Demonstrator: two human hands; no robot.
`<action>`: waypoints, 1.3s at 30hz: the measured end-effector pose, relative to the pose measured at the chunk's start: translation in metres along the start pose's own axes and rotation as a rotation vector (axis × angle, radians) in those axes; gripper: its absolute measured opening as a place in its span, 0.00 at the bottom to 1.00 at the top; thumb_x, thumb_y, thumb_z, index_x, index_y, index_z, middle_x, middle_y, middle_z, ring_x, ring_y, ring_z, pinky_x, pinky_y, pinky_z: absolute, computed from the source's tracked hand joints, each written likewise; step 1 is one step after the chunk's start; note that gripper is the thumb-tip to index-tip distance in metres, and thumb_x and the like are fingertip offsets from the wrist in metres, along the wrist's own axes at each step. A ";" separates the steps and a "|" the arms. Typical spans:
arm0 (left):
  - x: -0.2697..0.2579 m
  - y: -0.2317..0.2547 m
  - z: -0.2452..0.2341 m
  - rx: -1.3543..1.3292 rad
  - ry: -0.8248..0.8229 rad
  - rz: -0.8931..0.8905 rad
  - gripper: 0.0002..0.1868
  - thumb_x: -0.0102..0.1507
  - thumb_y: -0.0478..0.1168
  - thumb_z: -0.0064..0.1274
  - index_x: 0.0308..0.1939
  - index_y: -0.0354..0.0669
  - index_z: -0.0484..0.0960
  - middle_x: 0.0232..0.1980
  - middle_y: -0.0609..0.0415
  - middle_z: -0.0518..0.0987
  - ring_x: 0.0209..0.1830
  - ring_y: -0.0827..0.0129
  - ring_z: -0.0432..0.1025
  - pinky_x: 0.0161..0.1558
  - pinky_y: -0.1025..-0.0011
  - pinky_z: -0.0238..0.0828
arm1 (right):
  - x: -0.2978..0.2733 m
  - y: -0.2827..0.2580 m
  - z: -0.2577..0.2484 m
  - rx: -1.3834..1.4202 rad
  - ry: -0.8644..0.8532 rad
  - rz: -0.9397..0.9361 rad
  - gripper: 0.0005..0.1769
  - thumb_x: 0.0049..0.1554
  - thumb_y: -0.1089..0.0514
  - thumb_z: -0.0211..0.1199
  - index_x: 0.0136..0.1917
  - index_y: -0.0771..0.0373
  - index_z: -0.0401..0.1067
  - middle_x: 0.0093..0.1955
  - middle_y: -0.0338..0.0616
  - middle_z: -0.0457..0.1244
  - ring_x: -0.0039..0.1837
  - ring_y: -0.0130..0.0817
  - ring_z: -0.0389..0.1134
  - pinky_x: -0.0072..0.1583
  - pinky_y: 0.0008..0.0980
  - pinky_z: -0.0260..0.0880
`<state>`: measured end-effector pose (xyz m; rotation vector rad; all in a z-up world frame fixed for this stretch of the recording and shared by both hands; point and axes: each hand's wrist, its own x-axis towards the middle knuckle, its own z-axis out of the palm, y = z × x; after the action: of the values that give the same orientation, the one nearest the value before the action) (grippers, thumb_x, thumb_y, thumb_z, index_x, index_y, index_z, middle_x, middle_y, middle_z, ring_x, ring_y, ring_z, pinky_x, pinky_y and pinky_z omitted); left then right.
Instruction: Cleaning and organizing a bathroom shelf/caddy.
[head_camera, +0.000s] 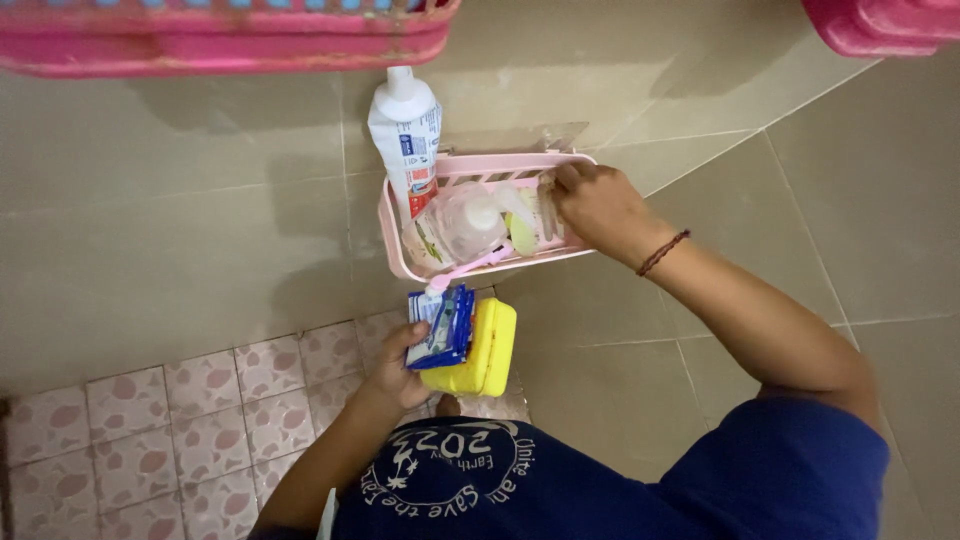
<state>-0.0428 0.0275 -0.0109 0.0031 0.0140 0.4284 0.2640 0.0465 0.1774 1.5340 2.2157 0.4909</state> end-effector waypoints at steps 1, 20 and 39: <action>0.003 -0.002 0.001 -0.004 0.000 0.004 0.34 0.63 0.41 0.56 0.71 0.32 0.66 0.61 0.40 0.79 0.61 0.55 0.76 0.67 0.54 0.70 | 0.000 0.000 0.001 0.000 -0.001 -0.005 0.16 0.52 0.61 0.62 0.54 0.69 0.75 0.54 0.51 0.67 0.55 0.43 0.72 0.49 0.37 0.77; 0.012 -0.012 -0.007 0.022 -0.004 0.083 0.30 0.64 0.41 0.57 0.67 0.31 0.69 0.58 0.41 0.81 0.57 0.57 0.78 0.64 0.56 0.73 | 0.002 0.009 -0.002 0.192 0.308 -0.088 0.16 0.56 0.62 0.63 0.57 0.64 0.78 0.57 0.45 0.70 0.55 0.38 0.71 0.51 0.34 0.78; 0.014 -0.017 -0.005 0.015 -0.042 0.121 0.36 0.63 0.43 0.59 0.71 0.31 0.66 0.61 0.38 0.79 0.60 0.53 0.76 0.66 0.53 0.71 | -0.004 0.001 -0.016 0.059 -0.060 0.023 0.15 0.50 0.60 0.65 0.51 0.66 0.78 0.55 0.49 0.70 0.60 0.40 0.69 0.57 0.39 0.74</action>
<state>-0.0229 0.0176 -0.0161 0.0282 -0.0243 0.5495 0.2580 0.0425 0.1927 1.5850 2.1868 0.3847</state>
